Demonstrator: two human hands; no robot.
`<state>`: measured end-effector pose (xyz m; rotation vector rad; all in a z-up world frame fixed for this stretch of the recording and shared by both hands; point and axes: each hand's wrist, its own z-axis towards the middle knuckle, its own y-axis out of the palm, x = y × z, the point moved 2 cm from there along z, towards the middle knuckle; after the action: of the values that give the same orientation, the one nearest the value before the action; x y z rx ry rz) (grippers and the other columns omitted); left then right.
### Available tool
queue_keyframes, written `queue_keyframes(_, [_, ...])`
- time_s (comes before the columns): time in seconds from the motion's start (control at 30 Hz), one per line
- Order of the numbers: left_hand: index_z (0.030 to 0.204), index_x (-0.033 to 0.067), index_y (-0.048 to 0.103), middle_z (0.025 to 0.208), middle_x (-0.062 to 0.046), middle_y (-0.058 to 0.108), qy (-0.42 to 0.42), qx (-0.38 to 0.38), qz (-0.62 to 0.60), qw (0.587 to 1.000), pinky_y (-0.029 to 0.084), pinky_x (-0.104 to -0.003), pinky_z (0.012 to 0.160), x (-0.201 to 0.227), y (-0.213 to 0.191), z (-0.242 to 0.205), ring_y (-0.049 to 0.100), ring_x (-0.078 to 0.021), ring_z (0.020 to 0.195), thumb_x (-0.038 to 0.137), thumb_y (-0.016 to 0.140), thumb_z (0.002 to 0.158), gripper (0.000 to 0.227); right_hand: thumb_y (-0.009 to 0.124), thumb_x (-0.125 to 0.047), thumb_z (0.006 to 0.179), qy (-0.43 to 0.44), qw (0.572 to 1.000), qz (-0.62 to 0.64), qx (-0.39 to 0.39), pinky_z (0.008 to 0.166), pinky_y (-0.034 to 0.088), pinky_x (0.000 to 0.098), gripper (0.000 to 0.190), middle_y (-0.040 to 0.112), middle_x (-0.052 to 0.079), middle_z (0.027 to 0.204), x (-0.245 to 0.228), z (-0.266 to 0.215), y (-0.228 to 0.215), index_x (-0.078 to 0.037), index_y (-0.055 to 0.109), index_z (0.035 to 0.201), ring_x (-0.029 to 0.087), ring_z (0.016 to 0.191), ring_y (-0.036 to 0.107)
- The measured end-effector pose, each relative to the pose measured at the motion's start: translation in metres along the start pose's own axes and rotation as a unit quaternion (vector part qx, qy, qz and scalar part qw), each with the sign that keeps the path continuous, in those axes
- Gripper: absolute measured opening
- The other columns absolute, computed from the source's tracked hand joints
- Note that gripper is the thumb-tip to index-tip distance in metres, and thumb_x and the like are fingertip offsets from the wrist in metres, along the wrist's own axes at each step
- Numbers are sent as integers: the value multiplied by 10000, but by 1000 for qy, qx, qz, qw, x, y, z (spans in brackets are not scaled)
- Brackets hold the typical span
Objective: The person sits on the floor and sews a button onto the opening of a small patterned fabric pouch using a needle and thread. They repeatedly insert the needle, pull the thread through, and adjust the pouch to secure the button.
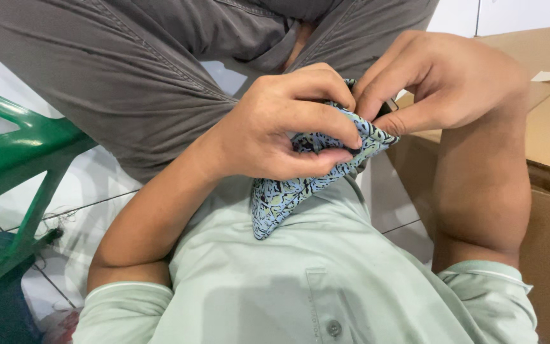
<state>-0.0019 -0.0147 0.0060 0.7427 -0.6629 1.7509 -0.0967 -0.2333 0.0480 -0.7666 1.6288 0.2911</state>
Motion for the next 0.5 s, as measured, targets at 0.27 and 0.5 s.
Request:
queue_keyframes(0.27, [1138,90,709,1143,-72,634,-5,3,-9,1000,563,-288,854,2,-2,-1,661,-209,1005,23,875,913,288,708,-26,883,-29,1000,6,-3,719,567,279,174,781,110,1013,-3,6,0,25,728,1048,193,881,705])
queue_keyframes(0.5, [1153,88,707,1119,-62,632,-14,12,-4,1000,565,-290,871,4,-2,-1,656,-205,1011,23,876,922,293,699,-13,875,-10,1000,7,-8,699,552,273,174,777,102,1014,2,3,-3,25,730,1042,182,859,682])
